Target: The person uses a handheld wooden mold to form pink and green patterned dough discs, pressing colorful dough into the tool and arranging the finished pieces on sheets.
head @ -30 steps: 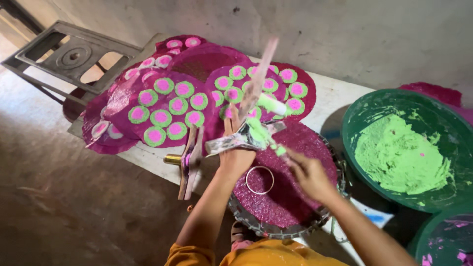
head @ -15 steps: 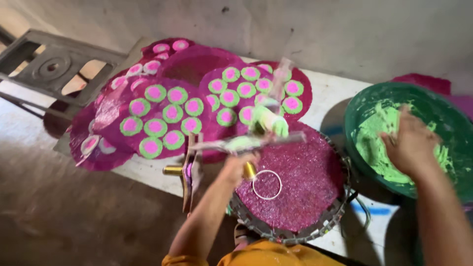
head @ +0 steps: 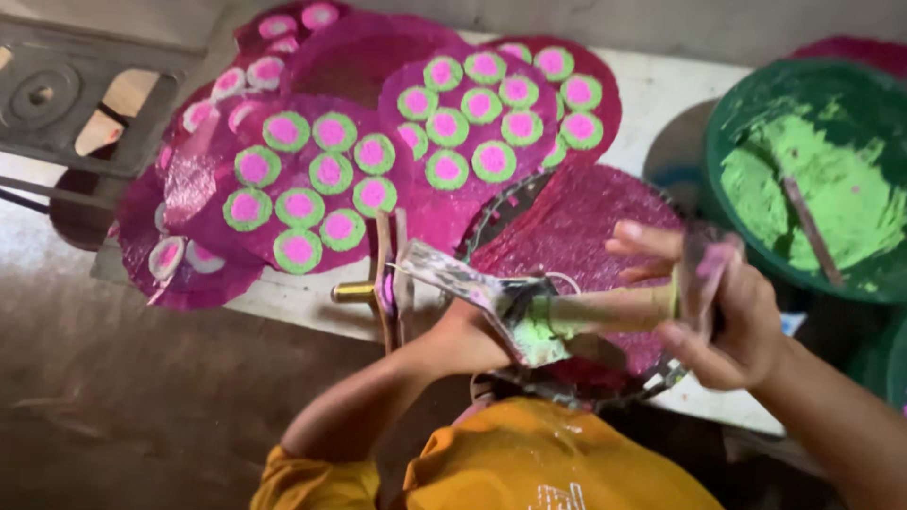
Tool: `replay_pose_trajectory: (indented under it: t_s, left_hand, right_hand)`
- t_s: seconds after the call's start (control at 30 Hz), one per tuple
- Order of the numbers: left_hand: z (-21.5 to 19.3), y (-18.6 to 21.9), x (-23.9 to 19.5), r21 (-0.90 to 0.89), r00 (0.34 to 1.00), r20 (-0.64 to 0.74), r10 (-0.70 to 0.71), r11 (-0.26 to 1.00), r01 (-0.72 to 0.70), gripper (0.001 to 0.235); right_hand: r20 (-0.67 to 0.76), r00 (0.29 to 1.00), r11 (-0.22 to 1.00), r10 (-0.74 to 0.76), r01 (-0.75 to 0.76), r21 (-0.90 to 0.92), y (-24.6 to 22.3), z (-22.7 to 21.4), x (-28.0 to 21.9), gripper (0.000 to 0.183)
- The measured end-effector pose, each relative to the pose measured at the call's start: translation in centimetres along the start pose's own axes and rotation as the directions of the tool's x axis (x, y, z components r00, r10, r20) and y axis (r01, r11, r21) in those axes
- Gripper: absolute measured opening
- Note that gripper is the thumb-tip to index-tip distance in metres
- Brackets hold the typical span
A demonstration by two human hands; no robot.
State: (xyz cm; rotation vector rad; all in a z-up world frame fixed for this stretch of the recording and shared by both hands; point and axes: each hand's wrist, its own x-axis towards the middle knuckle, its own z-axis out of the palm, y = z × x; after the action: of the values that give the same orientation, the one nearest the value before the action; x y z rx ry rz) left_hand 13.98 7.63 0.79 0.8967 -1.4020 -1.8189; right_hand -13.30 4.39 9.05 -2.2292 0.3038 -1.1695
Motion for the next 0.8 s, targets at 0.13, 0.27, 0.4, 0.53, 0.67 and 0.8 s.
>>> replay_pose_trajectory:
  t_s: [0.13,0.27,0.4,0.53,0.67,0.8]
  left_hand:
    - [0.4,4.0,-1.4,-0.193,0.992,0.042,-0.118,0.973,0.124,0.035]
    - [0.6,3.4,-1.5,0.299,0.983,0.085,0.163,0.937,-0.182,0.04]
    - [-0.6,1.8,1.8,0.656,0.973,0.087,0.214,0.722,-0.218,0.033]
    - [-2.2,1.9,4.2,0.492,0.955,0.214,0.205,0.822,-0.286,0.029]
    - [-0.6,0.3,5.6,0.706,0.999,-0.003,0.046,0.707,-0.03,0.021]
    - [-0.5,-4.0,8.0,0.867,0.957,-0.272,0.103,0.458,0.197,0.028]
  right_hand:
    - [0.123,0.975,0.942,-0.186,0.212,-0.26,-2.8,2.2,2.2,0.092]
    - [0.136,0.98,0.934,-0.145,0.18,-0.308,-3.7,4.3,3.3,0.085]
    - [0.032,0.999,0.93,0.028,-0.014,-0.368,-2.8,4.4,2.0,0.083]
    - [0.177,0.869,0.884,0.462,-0.468,-0.009,-0.1,0.8,-2.3,0.105]
    - [0.523,0.283,0.221,0.804,-0.959,0.179,2.4,-1.1,-9.6,0.112]
    - [0.27,0.285,0.177,0.92,-0.915,0.362,2.0,0.4,-15.1,0.105]
